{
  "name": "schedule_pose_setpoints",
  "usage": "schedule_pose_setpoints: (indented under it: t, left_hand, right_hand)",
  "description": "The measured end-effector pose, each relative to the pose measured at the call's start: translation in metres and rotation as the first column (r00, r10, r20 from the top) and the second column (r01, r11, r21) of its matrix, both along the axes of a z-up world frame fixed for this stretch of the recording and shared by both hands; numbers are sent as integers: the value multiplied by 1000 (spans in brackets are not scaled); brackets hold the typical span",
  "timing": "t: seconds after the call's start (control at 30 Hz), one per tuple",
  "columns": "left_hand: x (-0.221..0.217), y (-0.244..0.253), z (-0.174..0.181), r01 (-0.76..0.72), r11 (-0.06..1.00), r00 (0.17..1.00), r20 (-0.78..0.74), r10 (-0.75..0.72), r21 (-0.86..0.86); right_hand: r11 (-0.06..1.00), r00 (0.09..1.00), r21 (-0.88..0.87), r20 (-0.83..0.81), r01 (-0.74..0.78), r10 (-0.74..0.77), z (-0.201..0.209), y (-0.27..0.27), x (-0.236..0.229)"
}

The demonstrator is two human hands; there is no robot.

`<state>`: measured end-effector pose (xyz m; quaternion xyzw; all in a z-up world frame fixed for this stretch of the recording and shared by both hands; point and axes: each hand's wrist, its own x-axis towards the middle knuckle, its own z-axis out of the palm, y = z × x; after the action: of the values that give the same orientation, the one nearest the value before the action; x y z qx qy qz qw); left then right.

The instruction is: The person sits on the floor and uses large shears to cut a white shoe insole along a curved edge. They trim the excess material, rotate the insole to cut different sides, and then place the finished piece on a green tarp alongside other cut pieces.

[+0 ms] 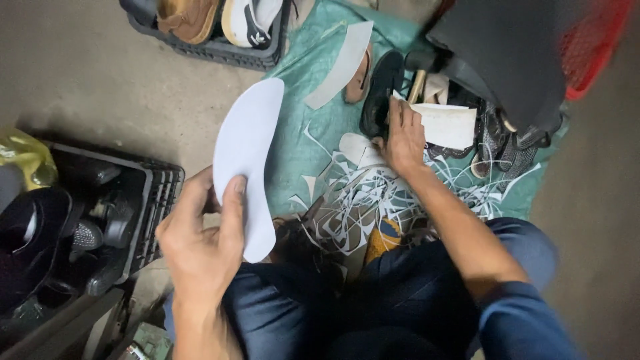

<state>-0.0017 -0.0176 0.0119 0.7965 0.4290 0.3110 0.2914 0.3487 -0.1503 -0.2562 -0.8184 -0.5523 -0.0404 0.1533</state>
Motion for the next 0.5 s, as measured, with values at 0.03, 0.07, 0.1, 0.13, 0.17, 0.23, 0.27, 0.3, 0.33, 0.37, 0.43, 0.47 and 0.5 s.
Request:
schedule_pose_setpoints:
  t: [0.03,0.07,0.1,0.13,0.17,0.23,0.27,0.3,0.33,0.37,0.43,0.47,0.5]
  left_hand:
    - [3,-3,-2,4,1000,1000,-18,-4,-10]
    - [5,-4,-3,11,1000,999,-37,-12,-19]
    - [8,-5,-2,12,1000,999,-34,-13,-4]
    - [11,-6,-2,28,998,1000,-4,-28,57]
    - [14,-6,-2,42,992,999,24,-45,118]
    - [17,-9,-1,34,993,999,18,-36,110]
    - [16,-13,-4,42,996,999,-3,-41,75]
    - [17,-15,-4,39,996,999,-2,-39,78]
    - [20,-17,-4,49,997,999,-7,-49,64]
    - [23,-18,-3,59,997,998,-12,-59,49]
    - [27,-21,-3,75,996,997,-24,-74,44]
    - [27,-22,-4,87,996,995,-41,-86,27]
    - [27,-24,-3,91,995,995,-40,-90,30]
  right_hand:
    - [973,994,-204,2,104,-106,-24,-2,20]
    - [894,977,-398,22,205,-214,-49,-3,40]
    - [900,976,-384,23,207,-215,-65,-9,53]
    - [871,975,-453,-19,190,-223,-80,-13,69]
    - [838,971,-519,-59,169,-232,-95,-15,85]
    - [856,977,-500,-78,134,-199,-70,-21,88]
    - [858,978,-504,-106,103,-180,-62,-32,84]
    - [860,979,-501,-105,102,-177,-47,-36,82]
    - [866,973,-493,-152,78,-174,-30,-42,82]
    - [873,965,-485,-198,54,-170,-14,-47,82]
    - [875,955,-461,-165,147,-248,1,-60,79]
    - [865,936,-445,-138,233,-323,8,-68,75]
    - [865,935,-442,-137,237,-327,10,-70,86]
